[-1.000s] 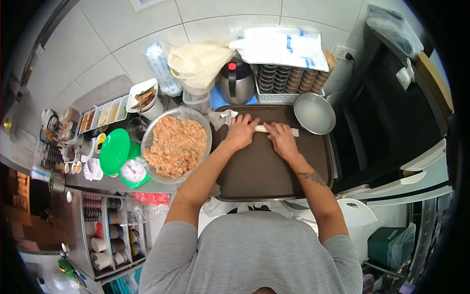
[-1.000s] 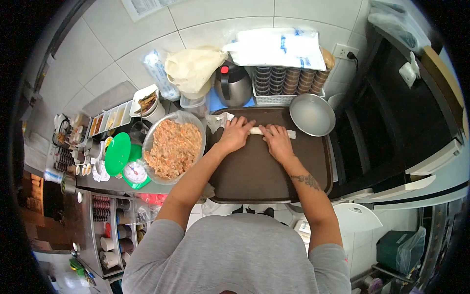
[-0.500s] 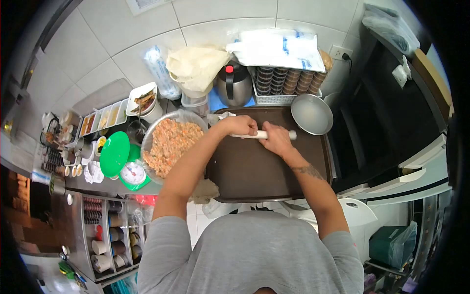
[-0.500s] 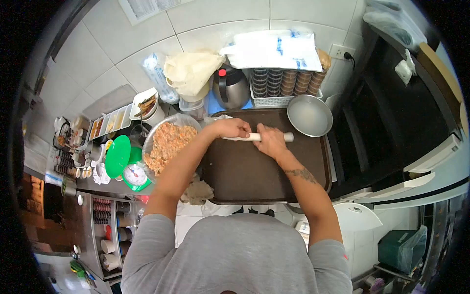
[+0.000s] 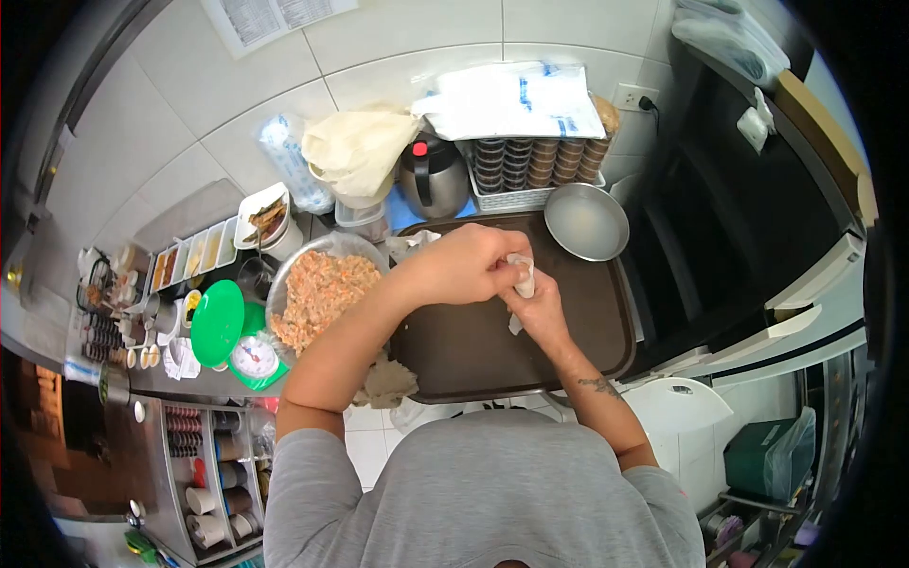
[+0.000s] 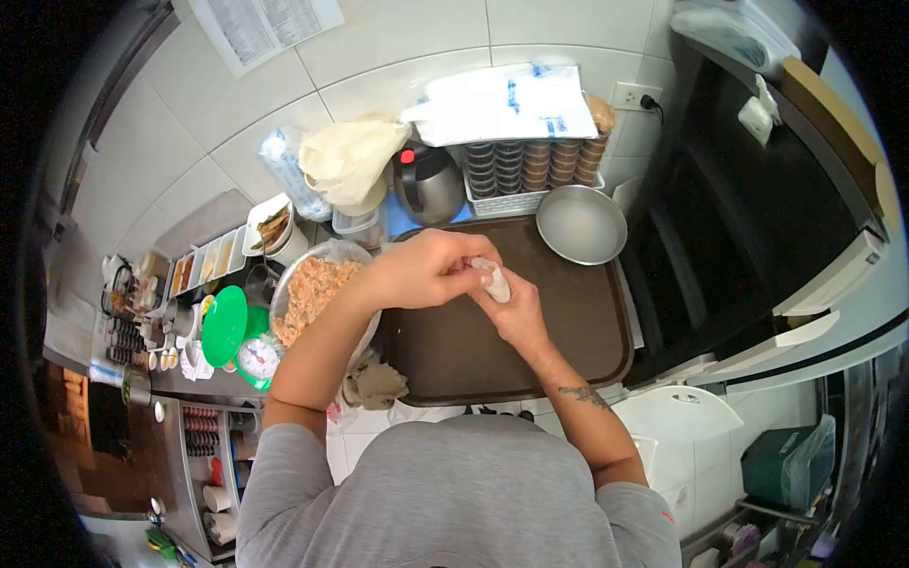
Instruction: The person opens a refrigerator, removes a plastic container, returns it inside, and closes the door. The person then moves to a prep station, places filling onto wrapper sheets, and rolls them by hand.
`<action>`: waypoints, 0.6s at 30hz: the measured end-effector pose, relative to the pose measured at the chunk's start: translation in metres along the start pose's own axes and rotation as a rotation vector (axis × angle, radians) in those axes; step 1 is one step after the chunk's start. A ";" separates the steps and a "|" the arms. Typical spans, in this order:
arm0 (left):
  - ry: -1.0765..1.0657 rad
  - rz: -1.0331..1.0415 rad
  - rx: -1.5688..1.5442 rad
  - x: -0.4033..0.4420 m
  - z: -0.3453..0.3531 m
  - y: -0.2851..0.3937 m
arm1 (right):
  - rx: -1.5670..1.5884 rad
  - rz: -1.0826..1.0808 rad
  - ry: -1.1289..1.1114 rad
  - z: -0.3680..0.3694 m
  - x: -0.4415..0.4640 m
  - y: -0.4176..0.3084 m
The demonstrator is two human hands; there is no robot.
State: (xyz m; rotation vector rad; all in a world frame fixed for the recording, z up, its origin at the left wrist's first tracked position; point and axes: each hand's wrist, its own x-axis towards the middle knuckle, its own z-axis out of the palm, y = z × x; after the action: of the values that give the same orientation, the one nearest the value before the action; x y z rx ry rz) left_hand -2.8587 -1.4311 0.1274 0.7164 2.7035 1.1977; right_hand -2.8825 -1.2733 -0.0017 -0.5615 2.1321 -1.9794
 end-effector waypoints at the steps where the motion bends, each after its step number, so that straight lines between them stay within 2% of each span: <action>1: 0.017 0.014 0.002 0.002 0.002 -0.003 | -0.006 -0.006 -0.005 -0.001 -0.001 -0.004; 3: 0.056 0.039 0.009 0.005 0.008 -0.011 | 0.004 -0.049 0.011 0.000 -0.003 -0.013; 7: 0.096 0.051 0.212 0.009 0.018 -0.008 | 0.049 -0.048 0.022 0.002 -0.001 -0.016; 10: 0.118 0.074 0.328 0.009 0.020 -0.001 | 0.108 -0.137 0.048 0.007 0.002 -0.015; 12: 0.128 0.116 0.392 0.010 0.020 0.002 | 0.170 -0.046 0.025 0.003 0.001 -0.021; 15: 0.273 0.154 0.155 0.007 0.018 0.013 | 0.242 0.011 0.014 -0.006 -0.001 -0.032; 18: 0.238 0.307 0.272 0.002 0.018 0.023 | 0.293 0.036 0.049 -0.012 -0.010 -0.049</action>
State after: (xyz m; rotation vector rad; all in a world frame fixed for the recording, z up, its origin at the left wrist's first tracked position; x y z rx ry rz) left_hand -2.8469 -1.4045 0.1317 1.1258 3.0790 1.0356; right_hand -2.8705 -1.2600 0.0463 -0.4244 1.8132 -2.2499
